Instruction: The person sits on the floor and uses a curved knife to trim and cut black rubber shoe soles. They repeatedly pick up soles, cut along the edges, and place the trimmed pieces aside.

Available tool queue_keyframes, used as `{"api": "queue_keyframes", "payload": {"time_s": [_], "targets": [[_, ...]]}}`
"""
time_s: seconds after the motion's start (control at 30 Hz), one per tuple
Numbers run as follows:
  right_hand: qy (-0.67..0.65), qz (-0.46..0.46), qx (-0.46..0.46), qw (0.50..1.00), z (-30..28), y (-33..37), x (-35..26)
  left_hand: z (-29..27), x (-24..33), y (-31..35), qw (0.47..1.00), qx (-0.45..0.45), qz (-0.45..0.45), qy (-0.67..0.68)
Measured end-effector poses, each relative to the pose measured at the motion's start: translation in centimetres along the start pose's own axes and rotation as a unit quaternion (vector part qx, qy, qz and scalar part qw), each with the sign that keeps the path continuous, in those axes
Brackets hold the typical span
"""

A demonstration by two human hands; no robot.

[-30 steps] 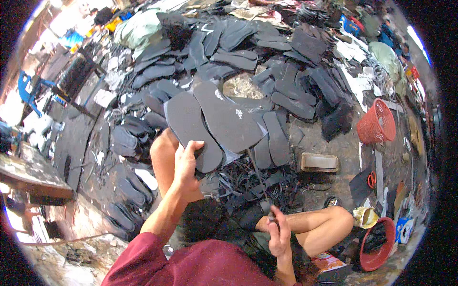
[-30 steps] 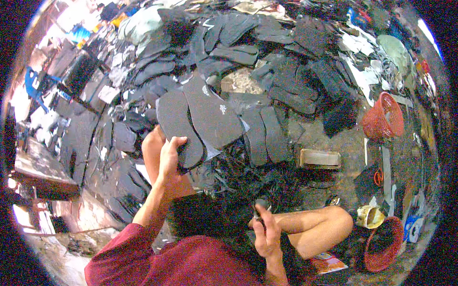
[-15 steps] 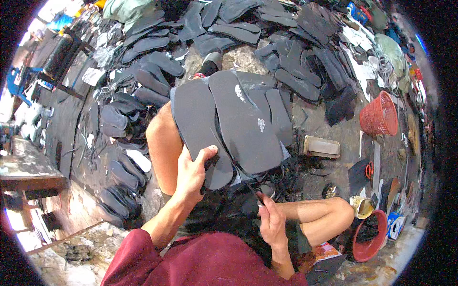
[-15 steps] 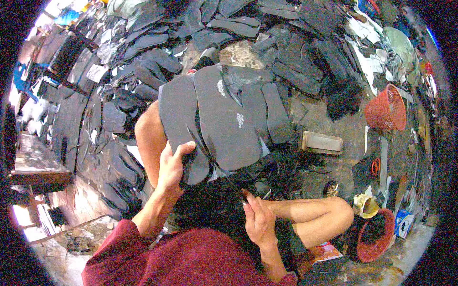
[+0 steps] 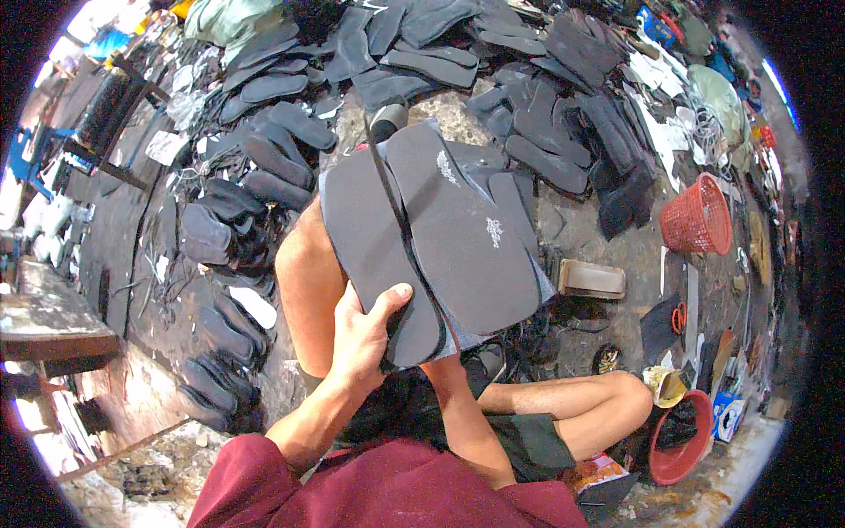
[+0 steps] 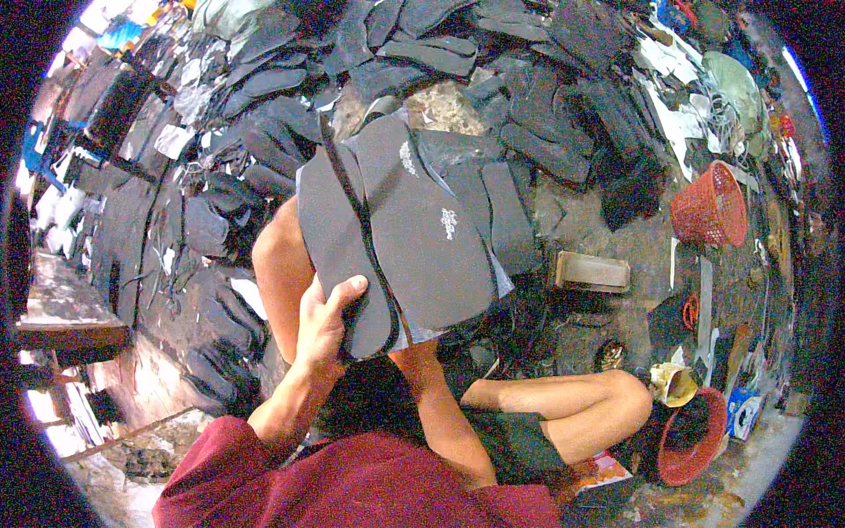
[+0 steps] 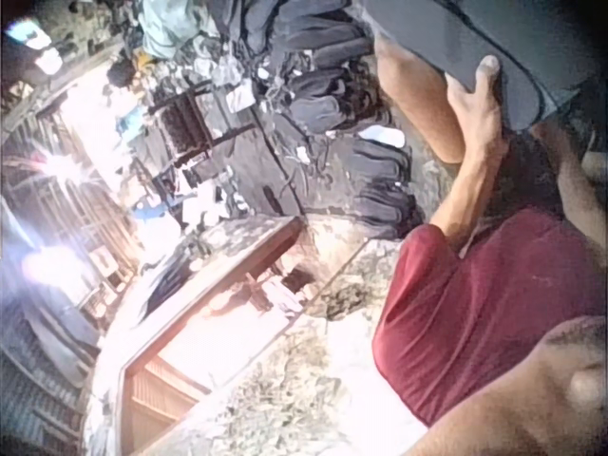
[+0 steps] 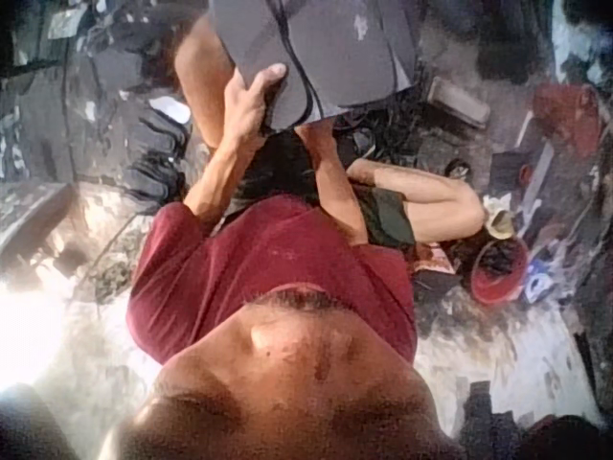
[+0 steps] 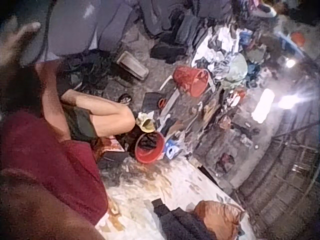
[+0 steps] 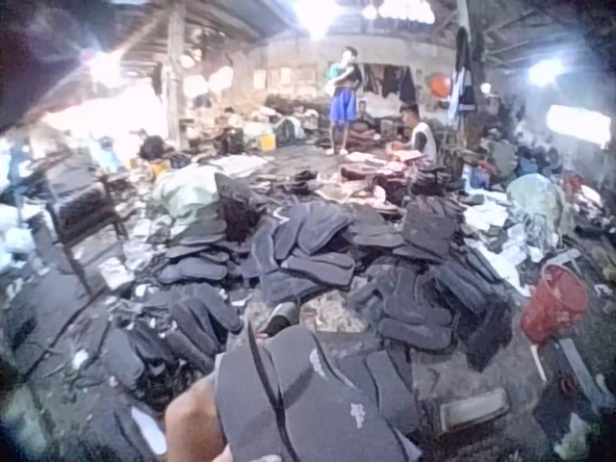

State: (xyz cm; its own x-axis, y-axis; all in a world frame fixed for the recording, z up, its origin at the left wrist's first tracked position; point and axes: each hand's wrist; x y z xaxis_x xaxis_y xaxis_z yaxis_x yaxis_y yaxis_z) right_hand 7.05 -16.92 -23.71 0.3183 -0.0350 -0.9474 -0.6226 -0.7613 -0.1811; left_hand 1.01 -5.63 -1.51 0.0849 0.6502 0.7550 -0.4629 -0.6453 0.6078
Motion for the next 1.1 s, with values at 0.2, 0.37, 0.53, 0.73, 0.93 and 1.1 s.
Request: {"api": "queue_keyframes", "payload": {"time_s": [0.2,0.37,0.53,0.73,0.93,1.1], "targets": [[-0.268,0.163,0.039,0.949,-0.3,-2.7,-1.0,-1.0,-0.7,-0.1,1.0,0.001,0.014,0.021],[-0.334,0.161,0.083,0.925,-3.1,-6.3,-3.3,-1.8,-1.4,0.6,0.999,-0.018,0.028,-0.003],[-0.446,0.178,0.103,0.871,-4.6,-10.6,-6.8,-3.3,-2.0,0.7,0.997,-0.039,0.029,-0.059],[-0.64,0.289,0.055,0.709,-3.6,-17.2,-9.6,-4.7,-3.0,1.1,0.99,-0.073,0.03,-0.115],[-0.38,0.064,0.009,0.923,-5.8,-12.2,-16.6,-5.3,-3.6,2.6,0.983,-0.081,0.009,-0.168],[-0.233,0.031,0.002,0.972,-9.0,-6.5,-16.9,-2.4,1.3,1.5,0.982,-0.086,0.163,-0.042]]}}
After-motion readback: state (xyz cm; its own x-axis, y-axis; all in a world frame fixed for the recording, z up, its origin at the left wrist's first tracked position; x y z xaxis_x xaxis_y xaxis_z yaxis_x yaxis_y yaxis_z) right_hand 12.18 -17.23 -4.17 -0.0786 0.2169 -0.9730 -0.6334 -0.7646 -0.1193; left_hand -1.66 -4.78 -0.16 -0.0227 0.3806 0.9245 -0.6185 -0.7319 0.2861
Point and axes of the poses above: each hand's wrist, its own y-axis away from the middle knuckle, its own z-axis out of the palm, x = y × z, and after that the axes turned 9 degrees about -z, right-handed
